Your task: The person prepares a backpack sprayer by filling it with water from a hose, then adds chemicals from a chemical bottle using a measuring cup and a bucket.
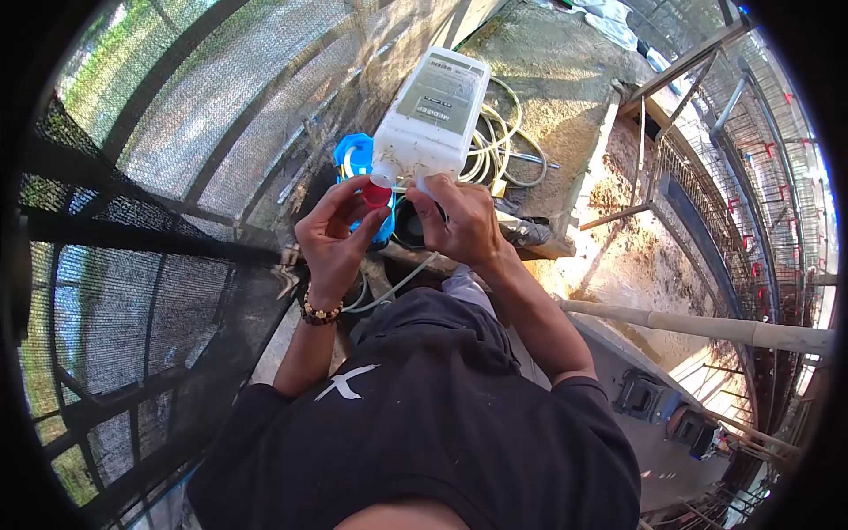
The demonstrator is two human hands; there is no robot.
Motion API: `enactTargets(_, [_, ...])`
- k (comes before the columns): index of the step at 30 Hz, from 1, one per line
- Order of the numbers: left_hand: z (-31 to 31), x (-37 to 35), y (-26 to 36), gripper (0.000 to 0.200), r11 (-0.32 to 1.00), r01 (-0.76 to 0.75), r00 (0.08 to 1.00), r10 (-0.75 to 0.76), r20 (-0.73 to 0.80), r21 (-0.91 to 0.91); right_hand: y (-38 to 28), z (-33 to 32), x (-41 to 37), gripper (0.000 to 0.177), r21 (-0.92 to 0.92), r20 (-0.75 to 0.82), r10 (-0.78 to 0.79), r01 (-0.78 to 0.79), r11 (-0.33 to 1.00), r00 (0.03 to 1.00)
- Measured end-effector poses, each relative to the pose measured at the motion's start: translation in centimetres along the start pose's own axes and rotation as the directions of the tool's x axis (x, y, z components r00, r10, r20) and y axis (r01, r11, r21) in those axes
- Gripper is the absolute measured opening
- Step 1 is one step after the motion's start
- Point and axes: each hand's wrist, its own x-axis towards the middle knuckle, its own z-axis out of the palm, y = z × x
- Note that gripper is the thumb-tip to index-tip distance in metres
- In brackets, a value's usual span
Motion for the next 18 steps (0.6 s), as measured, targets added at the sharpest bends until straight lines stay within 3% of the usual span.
enactTargets(18, [0.5,0.9,0.6,0.043,0.996,-0.081,0.997,0.081,-0.002,0.04,0.7,-0.6,1.6,0.014,-0.067,-0.012,-0.116,0.115,0.991,0.993])
